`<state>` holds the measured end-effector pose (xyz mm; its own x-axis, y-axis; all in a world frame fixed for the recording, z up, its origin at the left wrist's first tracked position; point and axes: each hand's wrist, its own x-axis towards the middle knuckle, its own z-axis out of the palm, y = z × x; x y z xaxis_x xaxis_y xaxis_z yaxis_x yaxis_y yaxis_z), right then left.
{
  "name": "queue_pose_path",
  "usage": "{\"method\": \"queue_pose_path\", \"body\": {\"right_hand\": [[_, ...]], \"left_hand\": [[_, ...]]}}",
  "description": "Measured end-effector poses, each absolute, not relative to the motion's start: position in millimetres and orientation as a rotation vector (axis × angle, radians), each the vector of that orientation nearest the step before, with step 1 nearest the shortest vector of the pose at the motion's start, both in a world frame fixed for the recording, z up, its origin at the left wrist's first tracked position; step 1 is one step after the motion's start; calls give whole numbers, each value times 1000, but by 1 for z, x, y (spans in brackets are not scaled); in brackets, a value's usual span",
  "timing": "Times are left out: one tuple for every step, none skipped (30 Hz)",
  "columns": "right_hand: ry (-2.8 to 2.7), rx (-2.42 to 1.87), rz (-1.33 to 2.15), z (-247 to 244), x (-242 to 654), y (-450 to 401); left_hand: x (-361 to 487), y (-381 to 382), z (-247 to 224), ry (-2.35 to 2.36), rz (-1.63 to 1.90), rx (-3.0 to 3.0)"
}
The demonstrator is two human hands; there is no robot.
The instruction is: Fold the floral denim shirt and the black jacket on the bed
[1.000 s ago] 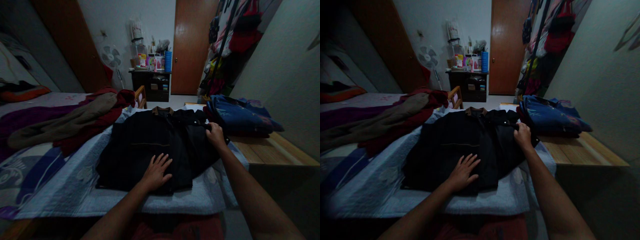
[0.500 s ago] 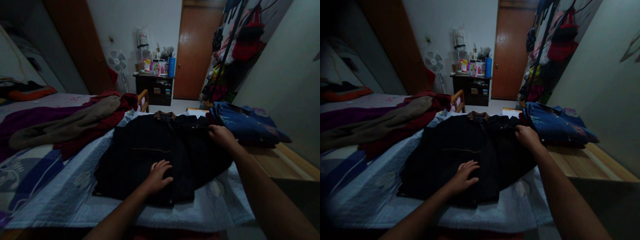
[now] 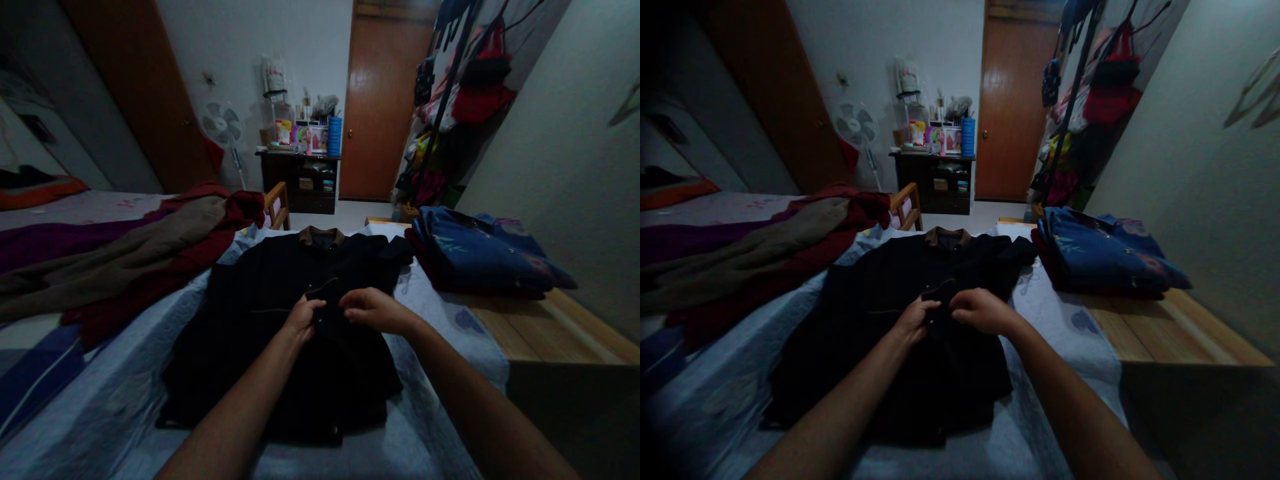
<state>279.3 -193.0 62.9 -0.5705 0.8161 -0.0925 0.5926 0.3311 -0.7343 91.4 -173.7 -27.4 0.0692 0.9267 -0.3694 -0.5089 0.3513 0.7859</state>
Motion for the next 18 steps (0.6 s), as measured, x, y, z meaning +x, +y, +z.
{"method": "queue_pose_path", "body": {"right_hand": [[-2222,-1387,945,61,289,-182],[-2145,-1517,758,59,300,-170],[-2052,-1651,530,57,312,-157],[-1979,-1766,303,54,323,-144],[-1928,-1859,125,51,334,-131],[-1896,-1940,4,47,343,-120],[-1893,-2006,-71,43,351,-109],[-1926,-2046,-121,39,357,-100],[-1979,-2070,-153,35,362,-92],[-2047,-2074,-175,32,365,-86],[-2122,-2061,-194,31,367,-82],[-2190,-2038,-207,31,368,-78],[-2248,-2014,-212,33,367,-76],[-2287,-1998,-211,36,365,-74],[-2307,-1994,-206,41,363,-74],[-2306,-2001,-207,48,359,-74],[-2294,-2015,-216,55,356,-75],[-2274,-2032,-237,64,352,-77]], "left_hand": [[85,-171,-33,1030,1178,595],[78,-168,-39,1085,1198,686],[73,-166,-44,1162,1227,797],[68,-165,-49,1253,1255,919],[64,-164,-53,1343,1272,1041],[62,-165,-56,1420,1273,1156],[62,-167,-59,1478,1257,1258],[62,-169,-62,1520,1228,1342],[63,-172,-64,1550,1194,1408],[65,-175,-65,1571,1169,1463],[66,-178,-66,1583,1153,1511],[68,-180,-67,1587,1142,1553],[68,-182,-68,1585,1136,1585],[69,-183,-68,1577,1134,1605],[69,-183,-67,1565,1138,1606],[69,-184,-67,1552,1144,1587],[68,-184,-66,1538,1154,1557],[68,-184,-66,1526,1167,1526]]}}
